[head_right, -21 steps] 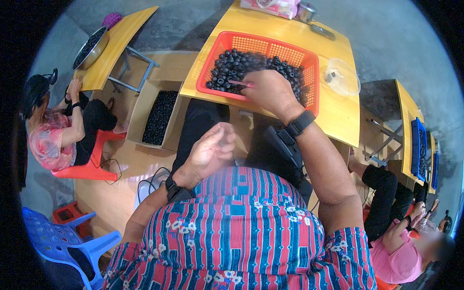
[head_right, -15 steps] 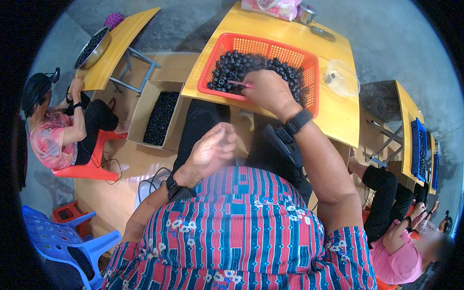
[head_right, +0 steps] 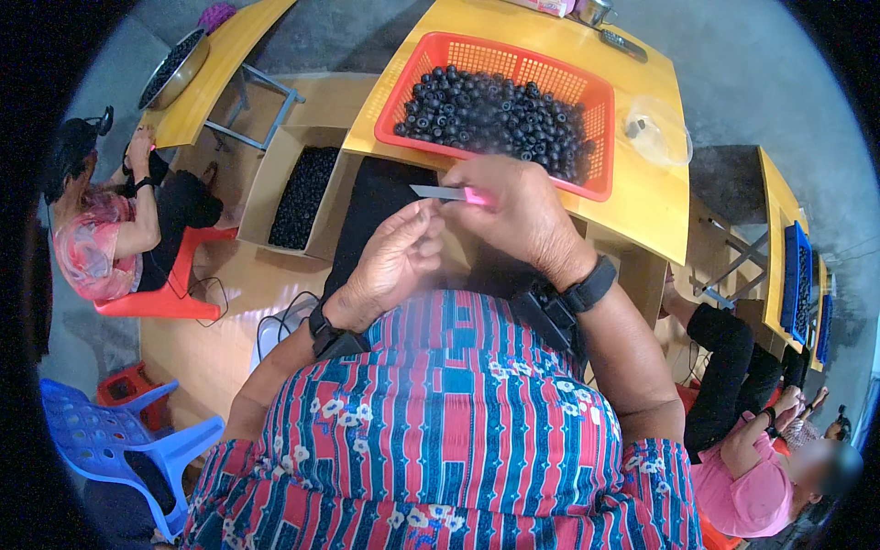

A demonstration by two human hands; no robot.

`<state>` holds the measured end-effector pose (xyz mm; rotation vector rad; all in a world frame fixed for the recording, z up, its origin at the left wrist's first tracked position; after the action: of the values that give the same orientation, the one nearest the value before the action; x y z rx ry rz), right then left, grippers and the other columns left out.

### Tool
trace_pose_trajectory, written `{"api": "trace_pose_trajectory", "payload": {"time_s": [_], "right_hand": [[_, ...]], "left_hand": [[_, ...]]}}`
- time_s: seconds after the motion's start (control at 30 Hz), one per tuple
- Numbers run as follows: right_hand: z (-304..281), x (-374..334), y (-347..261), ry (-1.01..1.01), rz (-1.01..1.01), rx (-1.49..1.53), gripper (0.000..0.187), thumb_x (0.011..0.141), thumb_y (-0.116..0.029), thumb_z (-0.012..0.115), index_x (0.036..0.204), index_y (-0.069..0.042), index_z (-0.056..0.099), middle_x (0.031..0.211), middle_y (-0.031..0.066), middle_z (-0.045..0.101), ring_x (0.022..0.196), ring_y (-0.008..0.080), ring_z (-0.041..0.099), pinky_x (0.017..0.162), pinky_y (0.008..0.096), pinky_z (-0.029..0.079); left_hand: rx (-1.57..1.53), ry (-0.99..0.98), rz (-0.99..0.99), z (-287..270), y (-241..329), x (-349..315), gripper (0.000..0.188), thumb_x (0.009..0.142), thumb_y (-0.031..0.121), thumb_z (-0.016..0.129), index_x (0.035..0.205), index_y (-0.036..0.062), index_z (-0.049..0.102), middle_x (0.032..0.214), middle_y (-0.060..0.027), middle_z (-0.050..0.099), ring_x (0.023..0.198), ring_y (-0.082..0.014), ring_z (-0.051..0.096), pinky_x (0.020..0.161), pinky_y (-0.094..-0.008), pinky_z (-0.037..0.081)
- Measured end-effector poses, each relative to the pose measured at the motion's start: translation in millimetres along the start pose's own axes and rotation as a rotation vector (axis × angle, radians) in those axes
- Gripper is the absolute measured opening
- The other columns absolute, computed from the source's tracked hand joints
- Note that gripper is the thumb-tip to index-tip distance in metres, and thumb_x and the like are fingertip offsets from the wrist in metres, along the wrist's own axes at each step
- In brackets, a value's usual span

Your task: Trimming or peeling small black rubber spheres using a hand tool in a manufacturing setting.

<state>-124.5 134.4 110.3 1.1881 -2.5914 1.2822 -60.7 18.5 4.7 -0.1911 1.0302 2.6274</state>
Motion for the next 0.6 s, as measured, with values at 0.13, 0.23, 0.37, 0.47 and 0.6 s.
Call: {"api": "trace_pose_trajectory", "payload": {"time_s": [0.13,0.23,0.37,0.47,0.6], "right_hand": [[20,-12,7,-0.068,0.08,0.247,0.021,0.074,-0.009,0.07,0.094,-0.003,0.066,0.079,0.0093,0.065,0.074,0.0198,0.064,0.069,0.0291,0.049],[30,-19,16,-0.101,0.152,0.375,0.022,0.076,-0.007,0.07,0.097,-0.002,0.066,0.083,0.0064,0.066,0.079,0.0128,0.063,0.073,0.0259,0.049],[36,-23,19,-0.124,0.187,0.555,0.023,0.079,-0.007,0.067,0.101,0.0,0.064,0.089,0.0075,0.067,0.085,0.0125,0.063,0.078,0.0255,0.049],[34,-24,17,-0.093,0.137,0.494,0.023,0.082,-0.007,0.065,0.103,0.001,0.063,0.092,0.0094,0.067,0.086,0.0147,0.063,0.079,0.0267,0.049],[34,-27,21,-0.109,0.124,0.434,0.027,0.087,-0.008,0.063,0.113,-0.001,0.062,0.1,0.0057,0.067,0.093,0.0105,0.061,0.083,0.0255,0.049]], "left_hand": [[-0.106,-0.062,-0.025,2,-3,0,0.027,0.098,0.03,0.049,0.107,0.0049,0.054,0.081,0.0027,0.045,0.065,-0.0047,0.037,0.053,-0.0182,0.031],[-0.162,-0.125,-0.059,4,-7,-1,0.028,0.098,0.032,0.048,0.105,0.0048,0.053,0.079,0.0018,0.045,0.064,-0.0056,0.038,0.054,-0.0185,0.032],[-0.307,-0.31,-0.138,7,-10,-2,0.025,0.096,0.028,0.053,0.113,0.0095,0.053,0.086,0.003,0.049,0.07,-0.0056,0.041,0.058,-0.0188,0.034],[-0.317,-0.273,-0.152,10,-11,-3,0.024,0.096,0.026,0.053,0.113,0.0096,0.052,0.084,0.0033,0.045,0.069,-0.0057,0.038,0.057,-0.0185,0.033],[-0.286,-0.193,-0.132,3,-12,0,0.023,0.096,0.026,0.053,0.11,0.0086,0.054,0.082,0.0027,0.046,0.068,-0.0053,0.04,0.056,-0.0178,0.034]]}}
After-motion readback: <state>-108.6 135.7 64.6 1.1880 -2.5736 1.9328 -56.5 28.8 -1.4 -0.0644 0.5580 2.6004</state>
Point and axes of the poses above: each hand's wrist, its own x-axis towards the middle knuckle, its own z-axis out of the palm, y = z × x, the point moved 6 cm from there along x, towards the middle knuckle
